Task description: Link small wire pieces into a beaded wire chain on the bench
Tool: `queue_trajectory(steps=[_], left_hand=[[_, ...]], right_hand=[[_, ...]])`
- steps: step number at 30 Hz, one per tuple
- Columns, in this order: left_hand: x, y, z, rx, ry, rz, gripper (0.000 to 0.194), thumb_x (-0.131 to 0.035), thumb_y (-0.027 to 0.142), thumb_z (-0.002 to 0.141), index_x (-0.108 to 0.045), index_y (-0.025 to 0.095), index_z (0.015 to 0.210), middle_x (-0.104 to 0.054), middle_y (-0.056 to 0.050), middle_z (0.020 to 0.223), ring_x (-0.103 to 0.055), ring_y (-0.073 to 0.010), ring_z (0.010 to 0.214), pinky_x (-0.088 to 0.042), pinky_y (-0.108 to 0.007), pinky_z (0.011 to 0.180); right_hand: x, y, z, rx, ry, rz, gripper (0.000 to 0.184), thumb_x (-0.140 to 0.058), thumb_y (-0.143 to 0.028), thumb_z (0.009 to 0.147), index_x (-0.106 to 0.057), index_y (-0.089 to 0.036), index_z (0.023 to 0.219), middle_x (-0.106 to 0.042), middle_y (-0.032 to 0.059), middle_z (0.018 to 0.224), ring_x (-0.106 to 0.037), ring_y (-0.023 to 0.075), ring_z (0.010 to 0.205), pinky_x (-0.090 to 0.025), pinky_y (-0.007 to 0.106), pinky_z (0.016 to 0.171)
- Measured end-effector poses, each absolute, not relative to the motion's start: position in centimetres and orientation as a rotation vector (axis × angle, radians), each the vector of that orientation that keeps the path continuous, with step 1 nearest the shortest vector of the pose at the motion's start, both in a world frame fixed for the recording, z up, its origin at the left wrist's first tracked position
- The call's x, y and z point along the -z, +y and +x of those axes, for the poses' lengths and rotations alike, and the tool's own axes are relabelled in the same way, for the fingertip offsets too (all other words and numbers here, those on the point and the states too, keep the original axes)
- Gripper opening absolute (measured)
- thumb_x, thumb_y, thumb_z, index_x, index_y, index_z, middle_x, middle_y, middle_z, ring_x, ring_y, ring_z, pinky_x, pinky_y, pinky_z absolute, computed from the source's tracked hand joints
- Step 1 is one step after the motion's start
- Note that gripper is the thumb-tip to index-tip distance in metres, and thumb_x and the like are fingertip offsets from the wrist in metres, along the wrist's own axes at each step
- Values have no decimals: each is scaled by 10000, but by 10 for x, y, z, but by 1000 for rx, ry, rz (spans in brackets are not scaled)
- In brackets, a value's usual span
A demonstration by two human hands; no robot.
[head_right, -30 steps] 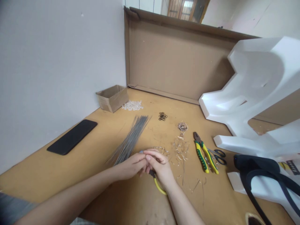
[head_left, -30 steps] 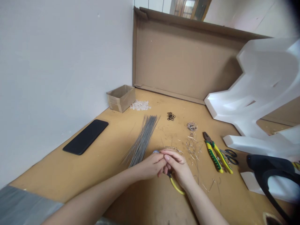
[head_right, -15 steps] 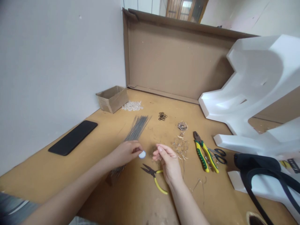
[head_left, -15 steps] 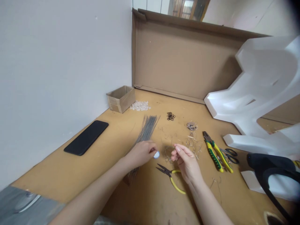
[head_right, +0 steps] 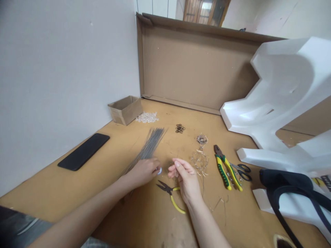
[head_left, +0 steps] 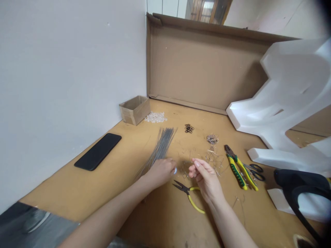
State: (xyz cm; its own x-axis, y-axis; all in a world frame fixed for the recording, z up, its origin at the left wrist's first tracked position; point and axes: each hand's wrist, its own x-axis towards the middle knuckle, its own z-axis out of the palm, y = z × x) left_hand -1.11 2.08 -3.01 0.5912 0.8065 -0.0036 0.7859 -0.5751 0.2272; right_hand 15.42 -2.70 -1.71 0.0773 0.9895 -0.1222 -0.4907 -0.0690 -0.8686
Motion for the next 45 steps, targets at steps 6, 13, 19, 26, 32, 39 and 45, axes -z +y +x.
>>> queue_trajectory(steps=[6,13,19,26,32,39,45], left_hand=[[30,22,-17,-208,1249,2555,199,-421,204,809,-610,171,756,-609,-51,796,-580,-165,726,-359,-236,592],[29,25,-23,-295,1200,2456,194,-425,176,789,-614,182,751,-596,-33,775,-547,-148,695,-328,-231,584],[21,25,-25,-476,1141,2226,165,-481,246,779,-602,169,697,-549,-9,701,-488,-122,634,-324,-226,587],[19,25,-21,-710,784,1162,240,-621,362,715,-571,131,756,-433,58,519,-326,-47,468,-211,-180,456],[26,24,-14,-697,602,854,239,-678,320,671,-571,108,700,-418,49,557,-295,-23,452,-118,-186,419],[22,21,-14,-689,574,819,253,-688,327,660,-566,108,690,-427,47,575,-288,-17,449,-120,-188,419],[21,21,-15,-681,524,804,241,-659,313,692,-543,105,655,-398,52,560,-276,-14,440,-111,-189,420]], right_hand=[[18,-27,153,-1420,-736,-958,211,-717,-303,672,-682,-159,822,-679,14,621,-586,99,491,-446,207,505],[21,-27,152,-1414,-770,-982,208,-701,-320,692,-676,-163,826,-677,9,624,-581,93,491,-431,200,509],[24,-26,151,-1449,-807,-986,206,-687,-330,708,-658,-162,824,-674,2,613,-581,83,476,-422,182,493],[22,-34,144,-1494,-941,-992,218,-616,-385,770,-593,-174,820,-641,-12,544,-559,96,430,-403,187,450],[25,-38,137,-1470,-989,-994,242,-595,-405,784,-574,-165,811,-638,-3,527,-549,106,418,-414,213,460],[27,-40,135,-1344,-1049,-1041,216,-597,-390,787,-585,-175,814,-642,-8,536,-556,104,423,-419,213,461],[32,-42,134,-1290,-1103,-1039,186,-564,-362,818,-590,-179,844,-644,-6,560,-561,99,443,-432,212,481]])
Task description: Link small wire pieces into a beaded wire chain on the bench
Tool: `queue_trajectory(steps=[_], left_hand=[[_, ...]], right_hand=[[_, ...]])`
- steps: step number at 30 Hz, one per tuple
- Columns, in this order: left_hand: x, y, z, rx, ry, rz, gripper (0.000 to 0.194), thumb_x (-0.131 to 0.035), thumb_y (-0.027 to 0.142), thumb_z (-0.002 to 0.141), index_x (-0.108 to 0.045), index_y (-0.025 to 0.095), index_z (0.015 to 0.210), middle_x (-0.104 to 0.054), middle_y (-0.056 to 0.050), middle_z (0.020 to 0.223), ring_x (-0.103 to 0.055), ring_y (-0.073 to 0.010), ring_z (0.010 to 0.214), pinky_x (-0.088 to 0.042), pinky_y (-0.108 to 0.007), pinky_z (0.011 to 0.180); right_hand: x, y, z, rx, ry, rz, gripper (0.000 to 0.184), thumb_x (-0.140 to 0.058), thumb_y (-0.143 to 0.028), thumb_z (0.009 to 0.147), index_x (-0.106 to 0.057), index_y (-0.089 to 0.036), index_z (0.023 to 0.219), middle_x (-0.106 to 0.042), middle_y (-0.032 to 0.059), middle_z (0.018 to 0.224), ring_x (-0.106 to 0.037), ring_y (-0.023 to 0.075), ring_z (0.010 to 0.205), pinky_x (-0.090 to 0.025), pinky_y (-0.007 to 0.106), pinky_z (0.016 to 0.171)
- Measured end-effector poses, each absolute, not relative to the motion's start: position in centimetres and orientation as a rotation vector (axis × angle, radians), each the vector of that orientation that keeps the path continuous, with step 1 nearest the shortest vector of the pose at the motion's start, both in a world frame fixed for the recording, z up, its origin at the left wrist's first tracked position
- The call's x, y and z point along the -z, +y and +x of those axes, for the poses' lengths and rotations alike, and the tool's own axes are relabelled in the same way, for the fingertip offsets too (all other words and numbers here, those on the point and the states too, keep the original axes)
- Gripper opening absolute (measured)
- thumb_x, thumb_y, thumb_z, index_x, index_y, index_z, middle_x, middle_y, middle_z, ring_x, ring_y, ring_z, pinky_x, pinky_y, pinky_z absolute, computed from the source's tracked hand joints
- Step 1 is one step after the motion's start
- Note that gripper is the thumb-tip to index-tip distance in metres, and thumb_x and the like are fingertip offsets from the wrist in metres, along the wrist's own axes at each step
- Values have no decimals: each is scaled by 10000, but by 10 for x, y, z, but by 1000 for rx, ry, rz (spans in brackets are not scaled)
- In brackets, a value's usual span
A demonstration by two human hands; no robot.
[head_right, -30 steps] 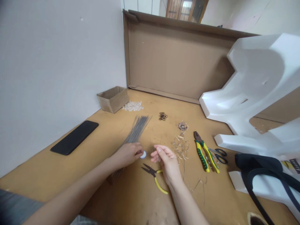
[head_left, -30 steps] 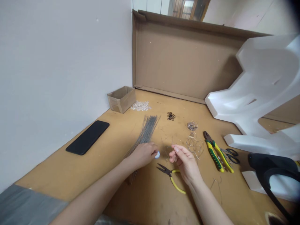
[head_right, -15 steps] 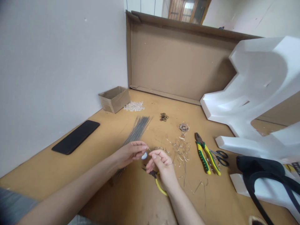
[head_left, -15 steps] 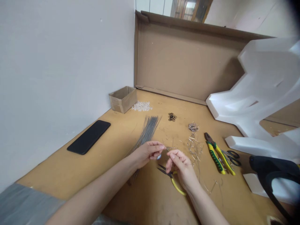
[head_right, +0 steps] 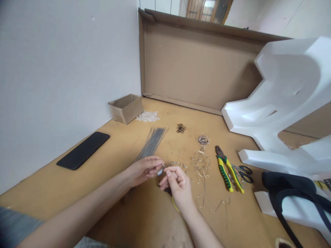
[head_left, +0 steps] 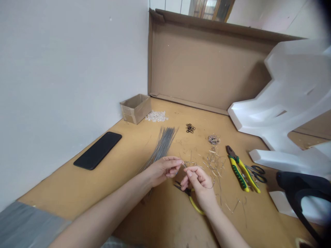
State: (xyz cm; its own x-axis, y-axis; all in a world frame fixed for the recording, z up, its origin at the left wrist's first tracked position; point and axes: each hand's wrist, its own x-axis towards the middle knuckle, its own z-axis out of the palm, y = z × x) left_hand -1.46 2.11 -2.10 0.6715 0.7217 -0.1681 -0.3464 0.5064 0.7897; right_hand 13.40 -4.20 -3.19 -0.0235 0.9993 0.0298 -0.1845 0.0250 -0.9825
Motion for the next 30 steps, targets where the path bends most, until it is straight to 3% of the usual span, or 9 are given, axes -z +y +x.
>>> queue_trajectory(steps=[17,30], left_hand=[[24,21,-15,-708,566,814,198,-674,282,685,-619,104,750,-449,39,576,-300,-14,432,-109,-203,425],[24,22,-13,-721,567,784,212,-696,286,656,-617,97,711,-455,41,548,-307,-14,422,-117,-199,426]], right_hand=[[32,-43,135,-1276,-1106,-1055,183,-564,-358,819,-592,-178,838,-648,-5,558,-568,102,438,-439,211,475],[28,-42,134,-1285,-1088,-1081,243,-594,-403,787,-581,-161,808,-640,-1,526,-561,94,409,-427,194,450]])
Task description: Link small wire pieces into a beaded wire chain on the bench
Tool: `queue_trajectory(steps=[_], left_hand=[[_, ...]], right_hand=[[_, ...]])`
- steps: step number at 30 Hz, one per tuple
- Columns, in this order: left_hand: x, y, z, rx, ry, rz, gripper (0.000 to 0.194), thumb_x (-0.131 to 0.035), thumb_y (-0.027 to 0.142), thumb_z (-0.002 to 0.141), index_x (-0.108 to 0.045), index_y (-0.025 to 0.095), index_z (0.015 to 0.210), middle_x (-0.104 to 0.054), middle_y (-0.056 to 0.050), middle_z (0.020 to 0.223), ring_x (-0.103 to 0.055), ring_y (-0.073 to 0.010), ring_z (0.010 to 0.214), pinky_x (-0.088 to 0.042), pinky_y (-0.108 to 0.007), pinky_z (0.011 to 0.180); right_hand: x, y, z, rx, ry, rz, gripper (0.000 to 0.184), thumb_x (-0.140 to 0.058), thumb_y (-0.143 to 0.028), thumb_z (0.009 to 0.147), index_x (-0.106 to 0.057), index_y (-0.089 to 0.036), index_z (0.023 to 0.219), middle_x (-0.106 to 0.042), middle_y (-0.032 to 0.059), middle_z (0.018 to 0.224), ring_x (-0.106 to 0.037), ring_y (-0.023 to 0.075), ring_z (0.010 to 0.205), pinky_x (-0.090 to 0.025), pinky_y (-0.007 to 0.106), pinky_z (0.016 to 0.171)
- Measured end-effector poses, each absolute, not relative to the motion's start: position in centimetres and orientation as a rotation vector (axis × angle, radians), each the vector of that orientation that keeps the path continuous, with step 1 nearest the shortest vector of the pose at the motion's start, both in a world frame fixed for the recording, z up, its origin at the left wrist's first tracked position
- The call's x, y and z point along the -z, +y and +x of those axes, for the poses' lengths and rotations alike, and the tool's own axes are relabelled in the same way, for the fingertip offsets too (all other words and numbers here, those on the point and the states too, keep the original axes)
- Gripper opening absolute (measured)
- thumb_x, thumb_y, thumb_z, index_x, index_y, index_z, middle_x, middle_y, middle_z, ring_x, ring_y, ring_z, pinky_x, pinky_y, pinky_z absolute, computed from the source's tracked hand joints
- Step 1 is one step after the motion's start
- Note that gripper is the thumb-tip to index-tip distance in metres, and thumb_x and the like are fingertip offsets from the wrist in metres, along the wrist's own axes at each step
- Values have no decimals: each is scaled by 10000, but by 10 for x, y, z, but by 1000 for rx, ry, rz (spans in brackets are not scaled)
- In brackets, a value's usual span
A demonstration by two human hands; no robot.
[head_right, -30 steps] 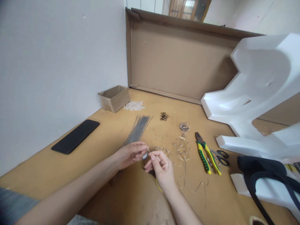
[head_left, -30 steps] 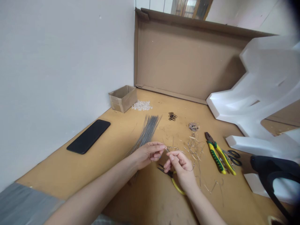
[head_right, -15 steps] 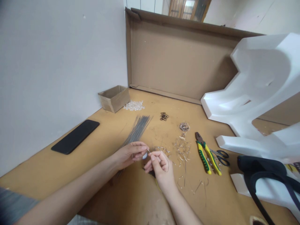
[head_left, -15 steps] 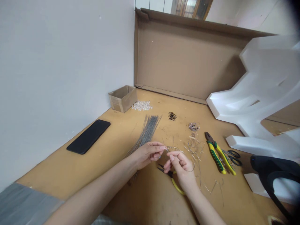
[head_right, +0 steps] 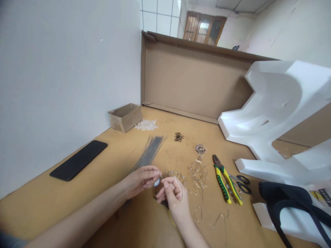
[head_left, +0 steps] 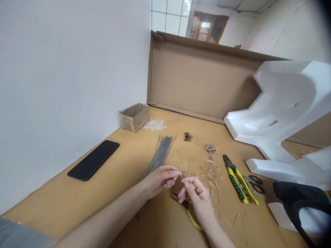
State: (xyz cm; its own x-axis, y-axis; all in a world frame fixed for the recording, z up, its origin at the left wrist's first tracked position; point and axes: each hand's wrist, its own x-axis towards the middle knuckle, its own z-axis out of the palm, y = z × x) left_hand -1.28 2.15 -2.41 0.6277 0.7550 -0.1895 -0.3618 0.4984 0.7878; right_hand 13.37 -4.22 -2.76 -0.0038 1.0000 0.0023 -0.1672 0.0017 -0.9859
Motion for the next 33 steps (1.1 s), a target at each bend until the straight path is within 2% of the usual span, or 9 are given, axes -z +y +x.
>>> queue_trajectory(steps=[12,19,23,28,33], left_hand=[[23,19,-10,-782,646,820,217,-717,301,635,-643,112,711,-477,38,534,-319,-18,426,-120,-204,438],[22,13,-5,-893,766,982,234,-687,354,652,-637,130,692,-497,41,511,-342,-36,445,-207,-191,446],[19,6,-3,-974,845,1077,227,-669,361,666,-627,141,701,-539,33,560,-363,-44,469,-261,-186,464],[14,2,-2,-980,824,1069,239,-667,370,661,-605,139,667,-497,49,505,-349,-44,458,-283,-185,473],[17,0,-1,-994,795,1064,239,-669,364,664,-606,135,691,-541,33,555,-355,-41,461,-276,-182,458]], right_hand=[[34,-42,135,-1247,-1115,-1085,244,-563,-398,815,-565,-155,833,-645,0,541,-567,85,419,-424,176,452],[37,-43,134,-1232,-1126,-1083,231,-544,-384,834,-553,-153,850,-641,-1,550,-566,91,435,-425,192,472],[39,-42,133,-1288,-1114,-1020,227,-533,-383,843,-540,-156,840,-639,-7,545,-567,91,437,-417,194,478],[37,-40,131,-1462,-1021,-899,211,-536,-364,846,-528,-156,810,-660,8,566,-583,98,448,-423,201,488],[31,-41,132,-1647,-842,-781,177,-572,-311,828,-549,-144,771,-641,7,519,-542,80,399,-389,168,427]])
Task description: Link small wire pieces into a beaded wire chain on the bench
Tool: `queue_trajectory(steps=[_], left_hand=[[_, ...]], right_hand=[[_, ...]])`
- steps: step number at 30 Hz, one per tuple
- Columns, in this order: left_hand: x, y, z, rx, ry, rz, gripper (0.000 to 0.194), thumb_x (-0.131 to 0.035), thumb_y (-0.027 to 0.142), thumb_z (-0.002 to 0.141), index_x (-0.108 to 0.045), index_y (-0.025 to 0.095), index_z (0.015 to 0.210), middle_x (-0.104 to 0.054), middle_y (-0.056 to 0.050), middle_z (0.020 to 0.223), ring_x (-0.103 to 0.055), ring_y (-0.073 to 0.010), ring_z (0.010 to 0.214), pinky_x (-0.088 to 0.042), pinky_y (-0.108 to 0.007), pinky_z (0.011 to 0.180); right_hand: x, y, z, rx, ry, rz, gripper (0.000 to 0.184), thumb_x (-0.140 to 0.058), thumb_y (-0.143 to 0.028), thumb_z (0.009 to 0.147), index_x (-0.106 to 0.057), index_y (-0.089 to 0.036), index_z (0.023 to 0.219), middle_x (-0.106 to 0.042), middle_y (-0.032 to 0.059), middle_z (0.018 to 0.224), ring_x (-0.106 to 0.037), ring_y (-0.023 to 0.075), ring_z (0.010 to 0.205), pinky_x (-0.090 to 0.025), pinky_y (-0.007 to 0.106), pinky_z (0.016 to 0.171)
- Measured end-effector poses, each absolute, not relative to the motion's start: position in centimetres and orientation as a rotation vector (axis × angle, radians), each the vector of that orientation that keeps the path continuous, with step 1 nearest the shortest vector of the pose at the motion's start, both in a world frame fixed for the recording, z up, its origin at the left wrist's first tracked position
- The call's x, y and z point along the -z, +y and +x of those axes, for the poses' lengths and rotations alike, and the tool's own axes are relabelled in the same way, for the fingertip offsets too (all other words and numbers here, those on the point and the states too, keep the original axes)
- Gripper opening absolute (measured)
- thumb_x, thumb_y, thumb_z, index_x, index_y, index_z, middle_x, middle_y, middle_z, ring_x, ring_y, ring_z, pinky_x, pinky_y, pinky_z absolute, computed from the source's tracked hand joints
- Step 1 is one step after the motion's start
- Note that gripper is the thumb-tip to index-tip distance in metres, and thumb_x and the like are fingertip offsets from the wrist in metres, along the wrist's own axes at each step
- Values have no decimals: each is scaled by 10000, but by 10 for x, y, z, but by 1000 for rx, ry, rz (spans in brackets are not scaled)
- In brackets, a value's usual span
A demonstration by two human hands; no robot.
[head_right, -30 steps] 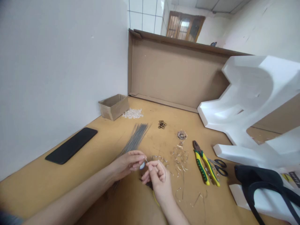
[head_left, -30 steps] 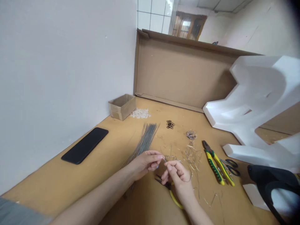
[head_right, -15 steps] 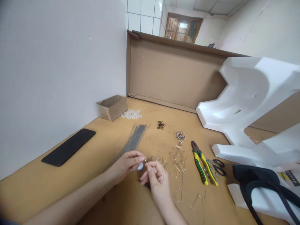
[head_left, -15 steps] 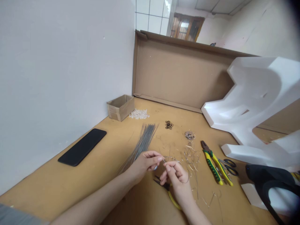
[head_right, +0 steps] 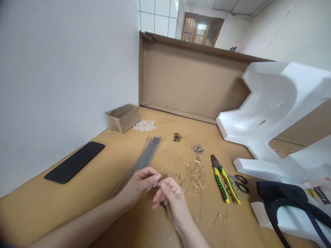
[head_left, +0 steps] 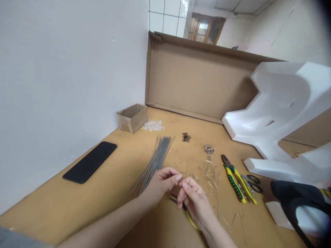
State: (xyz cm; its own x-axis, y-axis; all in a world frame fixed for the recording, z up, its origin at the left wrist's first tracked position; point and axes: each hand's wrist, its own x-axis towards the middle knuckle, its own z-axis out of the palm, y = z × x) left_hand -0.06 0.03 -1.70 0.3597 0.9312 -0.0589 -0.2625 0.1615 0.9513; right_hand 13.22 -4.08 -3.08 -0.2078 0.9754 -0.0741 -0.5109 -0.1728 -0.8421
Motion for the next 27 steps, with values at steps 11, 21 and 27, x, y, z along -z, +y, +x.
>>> queue_trajectory(steps=[11,21,27], left_hand=[[14,-3,0,-1012,691,1037,274,-678,359,664,-572,149,805,-538,41,576,-374,-37,442,-285,-179,439],[16,-11,6,-1098,827,1018,233,-656,360,690,-558,149,682,-527,46,565,-371,-42,459,-285,-180,458],[19,-16,11,-1124,846,863,252,-661,379,681,-557,150,699,-516,60,534,-367,-27,402,-293,-172,417]], right_hand=[[33,-41,135,-1868,-625,-605,108,-599,-241,804,-573,-144,765,-555,-34,445,-467,57,350,-302,155,387],[33,-43,127,-1751,-715,-717,186,-620,-338,777,-533,-175,763,-544,-53,434,-422,56,327,-269,157,370],[31,-48,119,-1400,-1021,-914,208,-525,-386,845,-509,-184,796,-583,-40,481,-504,96,414,-391,215,485]])
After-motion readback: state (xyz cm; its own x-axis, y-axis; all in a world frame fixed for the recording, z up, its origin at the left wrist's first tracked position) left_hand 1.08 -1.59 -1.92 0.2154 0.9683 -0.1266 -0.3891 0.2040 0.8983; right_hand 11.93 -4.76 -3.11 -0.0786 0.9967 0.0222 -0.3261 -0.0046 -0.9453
